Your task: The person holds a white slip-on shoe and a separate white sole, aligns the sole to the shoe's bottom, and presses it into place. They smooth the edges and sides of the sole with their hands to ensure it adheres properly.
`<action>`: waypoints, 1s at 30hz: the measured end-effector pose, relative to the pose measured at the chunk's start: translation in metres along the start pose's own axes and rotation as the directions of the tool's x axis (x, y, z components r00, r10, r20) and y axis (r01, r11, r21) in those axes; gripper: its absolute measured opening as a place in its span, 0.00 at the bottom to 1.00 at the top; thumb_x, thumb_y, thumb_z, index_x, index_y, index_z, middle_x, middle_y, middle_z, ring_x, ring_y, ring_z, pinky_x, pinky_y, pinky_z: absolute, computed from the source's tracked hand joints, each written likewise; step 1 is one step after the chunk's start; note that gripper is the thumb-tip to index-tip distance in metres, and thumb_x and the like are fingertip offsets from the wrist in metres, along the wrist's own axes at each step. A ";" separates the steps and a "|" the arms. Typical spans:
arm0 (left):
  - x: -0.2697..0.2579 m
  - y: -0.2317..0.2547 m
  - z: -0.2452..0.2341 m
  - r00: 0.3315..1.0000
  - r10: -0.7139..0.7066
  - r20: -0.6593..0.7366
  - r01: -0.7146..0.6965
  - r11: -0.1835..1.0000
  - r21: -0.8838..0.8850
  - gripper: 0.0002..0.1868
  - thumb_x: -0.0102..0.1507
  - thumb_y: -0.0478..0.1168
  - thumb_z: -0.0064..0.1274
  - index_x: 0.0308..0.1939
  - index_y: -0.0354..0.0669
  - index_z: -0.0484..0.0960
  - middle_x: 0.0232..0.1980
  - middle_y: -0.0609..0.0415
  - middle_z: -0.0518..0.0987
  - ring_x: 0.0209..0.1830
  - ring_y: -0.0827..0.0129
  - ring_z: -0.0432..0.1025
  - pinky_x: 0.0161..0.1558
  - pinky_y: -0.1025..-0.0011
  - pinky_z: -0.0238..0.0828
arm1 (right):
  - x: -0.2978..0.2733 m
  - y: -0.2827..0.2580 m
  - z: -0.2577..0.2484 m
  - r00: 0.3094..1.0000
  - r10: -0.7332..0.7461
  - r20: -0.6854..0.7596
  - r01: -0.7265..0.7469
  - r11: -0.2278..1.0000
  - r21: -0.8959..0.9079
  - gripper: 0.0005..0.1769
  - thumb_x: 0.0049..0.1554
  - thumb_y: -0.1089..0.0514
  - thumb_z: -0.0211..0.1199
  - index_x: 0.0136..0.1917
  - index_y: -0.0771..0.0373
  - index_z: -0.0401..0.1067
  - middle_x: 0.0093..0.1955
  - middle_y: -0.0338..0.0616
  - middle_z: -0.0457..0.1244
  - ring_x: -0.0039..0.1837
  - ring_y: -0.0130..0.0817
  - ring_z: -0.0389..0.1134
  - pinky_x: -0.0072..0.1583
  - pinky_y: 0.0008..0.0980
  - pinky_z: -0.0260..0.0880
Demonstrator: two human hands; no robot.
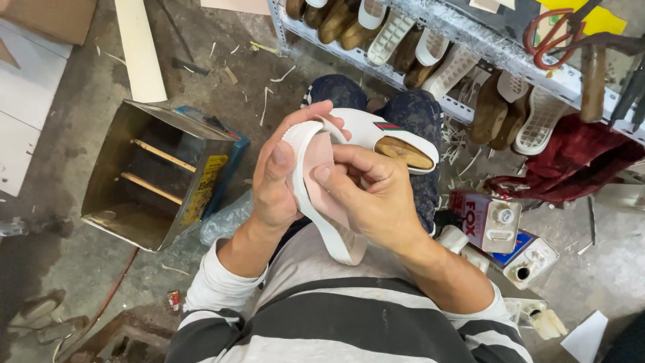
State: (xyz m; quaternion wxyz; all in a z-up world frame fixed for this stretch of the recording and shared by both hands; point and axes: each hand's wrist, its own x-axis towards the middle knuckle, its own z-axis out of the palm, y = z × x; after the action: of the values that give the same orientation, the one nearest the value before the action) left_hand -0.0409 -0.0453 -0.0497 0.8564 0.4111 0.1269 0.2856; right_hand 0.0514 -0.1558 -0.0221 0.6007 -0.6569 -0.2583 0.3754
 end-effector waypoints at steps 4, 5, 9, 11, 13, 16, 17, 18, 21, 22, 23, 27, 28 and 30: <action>-0.001 -0.001 0.000 1.000 -0.008 0.003 0.008 0.998 0.054 0.43 0.67 0.66 0.52 0.69 0.30 0.69 0.58 0.41 0.77 0.59 0.55 0.74 0.62 0.59 0.74 | -0.003 0.002 -0.001 0.998 -0.054 0.029 0.053 0.998 0.030 0.12 0.61 0.56 0.65 0.55 0.63 0.79 0.45 0.33 0.69 0.45 0.17 0.63 0.47 0.20 0.65; -0.001 -0.001 0.000 1.000 -0.008 0.008 0.008 0.998 0.056 0.43 0.68 0.66 0.52 0.69 0.29 0.69 0.58 0.41 0.77 0.59 0.55 0.75 0.63 0.59 0.74 | -0.003 0.003 -0.002 0.997 -0.076 0.032 0.075 0.997 0.015 0.10 0.62 0.56 0.64 0.54 0.62 0.79 0.44 0.33 0.69 0.45 0.17 0.63 0.48 0.21 0.65; 0.000 -0.003 -0.001 0.999 -0.036 0.017 0.035 0.997 0.062 0.44 0.67 0.66 0.52 0.70 0.29 0.68 0.58 0.43 0.77 0.59 0.56 0.75 0.63 0.59 0.74 | 0.002 -0.004 -0.005 0.993 -0.099 0.070 0.095 0.993 0.065 0.10 0.63 0.55 0.63 0.53 0.62 0.77 0.47 0.32 0.69 0.49 0.19 0.64 0.54 0.22 0.67; 0.003 -0.004 -0.003 0.994 -0.103 -0.026 0.103 0.995 -0.002 0.42 0.66 0.64 0.52 0.70 0.31 0.70 0.59 0.43 0.77 0.53 0.59 0.76 0.56 0.65 0.74 | 0.006 -0.007 -0.009 0.960 -0.231 0.159 0.232 0.973 0.014 0.13 0.63 0.57 0.63 0.58 0.67 0.74 0.52 0.42 0.65 0.54 0.30 0.64 0.58 0.29 0.64; 0.007 -0.008 -0.010 0.989 -0.147 0.002 0.146 0.984 -0.104 0.41 0.67 0.62 0.52 0.70 0.30 0.70 0.59 0.43 0.78 0.55 0.59 0.76 0.59 0.65 0.73 | 0.006 -0.009 -0.009 0.951 -0.271 0.146 0.280 0.959 -0.048 0.12 0.63 0.58 0.61 0.56 0.68 0.75 0.50 0.44 0.65 0.51 0.32 0.64 0.56 0.30 0.64; 0.011 -0.014 -0.014 0.972 -0.216 0.090 0.234 0.914 -0.331 0.39 0.69 0.59 0.52 0.71 0.30 0.69 0.59 0.43 0.80 0.56 0.57 0.76 0.61 0.61 0.72 | 0.005 -0.015 -0.005 0.939 -0.323 0.117 0.337 0.932 -0.131 0.11 0.64 0.60 0.60 0.56 0.70 0.75 0.49 0.47 0.67 0.50 0.34 0.66 0.54 0.31 0.66; 0.011 -0.015 -0.014 0.959 -0.241 0.147 0.282 0.848 -0.449 0.38 0.70 0.58 0.51 0.71 0.29 0.67 0.59 0.45 0.80 0.57 0.55 0.76 0.62 0.57 0.72 | 0.004 -0.018 -0.003 0.938 -0.332 0.097 0.344 0.927 -0.149 0.12 0.65 0.61 0.59 0.58 0.69 0.75 0.51 0.48 0.68 0.51 0.35 0.68 0.55 0.31 0.67; 0.011 -0.014 -0.014 0.959 -0.243 0.149 0.285 0.847 -0.449 0.38 0.70 0.58 0.51 0.71 0.29 0.67 0.59 0.45 0.80 0.57 0.55 0.76 0.62 0.57 0.72 | 0.003 -0.020 -0.002 0.938 -0.333 0.094 0.344 0.927 -0.150 0.12 0.65 0.61 0.59 0.58 0.69 0.75 0.51 0.48 0.68 0.51 0.35 0.68 0.55 0.31 0.67; 0.011 -0.011 -0.016 0.942 -0.297 0.157 0.336 0.822 -0.461 0.38 0.70 0.59 0.49 0.71 0.29 0.67 0.58 0.42 0.80 0.58 0.53 0.76 0.65 0.57 0.71 | 0.001 -0.022 0.003 0.890 -0.434 0.137 0.455 0.843 -0.285 0.09 0.65 0.63 0.57 0.51 0.73 0.72 0.47 0.52 0.65 0.48 0.40 0.65 0.54 0.36 0.66; 0.010 -0.011 -0.018 0.940 -0.305 0.151 0.340 0.818 -0.464 0.38 0.70 0.60 0.48 0.71 0.29 0.67 0.59 0.42 0.80 0.58 0.52 0.76 0.64 0.56 0.72 | 0.000 -0.021 0.005 0.885 -0.445 0.138 0.465 0.833 -0.299 0.10 0.65 0.63 0.56 0.53 0.73 0.73 0.49 0.53 0.66 0.49 0.41 0.67 0.54 0.36 0.67; 0.010 -0.011 -0.019 0.940 -0.309 0.146 0.341 0.816 -0.468 0.39 0.70 0.60 0.48 0.72 0.29 0.66 0.59 0.42 0.80 0.59 0.50 0.77 0.63 0.55 0.73 | 0.000 -0.021 0.006 0.878 -0.457 0.142 0.478 0.821 -0.314 0.11 0.66 0.62 0.55 0.54 0.74 0.73 0.50 0.55 0.66 0.51 0.43 0.68 0.55 0.37 0.68; 0.008 -0.014 -0.021 0.935 -0.331 0.129 0.353 0.823 -0.445 0.39 0.69 0.61 0.47 0.71 0.31 0.67 0.58 0.44 0.81 0.52 0.56 0.78 0.55 0.60 0.75 | 0.000 -0.022 0.003 0.883 -0.437 0.169 0.469 0.824 -0.317 0.10 0.66 0.62 0.54 0.48 0.73 0.71 0.45 0.51 0.62 0.47 0.40 0.63 0.51 0.35 0.65; 0.007 -0.014 -0.022 0.936 -0.319 0.146 0.349 0.807 -0.476 0.39 0.70 0.60 0.47 0.72 0.30 0.66 0.59 0.43 0.80 0.54 0.55 0.78 0.56 0.57 0.76 | -0.001 -0.021 0.003 0.887 -0.440 0.139 0.461 0.832 -0.308 0.08 0.65 0.64 0.56 0.50 0.72 0.72 0.44 0.50 0.63 0.45 0.39 0.62 0.50 0.34 0.64; 0.007 -0.014 -0.022 0.940 -0.301 0.158 0.339 0.792 -0.509 0.38 0.71 0.59 0.48 0.73 0.30 0.65 0.60 0.43 0.80 0.55 0.54 0.78 0.56 0.54 0.76 | -0.003 -0.023 -0.002 0.889 -0.443 0.116 0.457 0.838 -0.298 0.07 0.65 0.65 0.57 0.53 0.72 0.73 0.43 0.48 0.63 0.44 0.37 0.61 0.49 0.34 0.62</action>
State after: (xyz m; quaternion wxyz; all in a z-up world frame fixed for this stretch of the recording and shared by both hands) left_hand -0.0396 -0.0346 -0.0747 0.9757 0.1416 0.0818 0.1461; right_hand 0.0535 -0.1563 0.0012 0.5531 -0.6575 -0.4746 0.1913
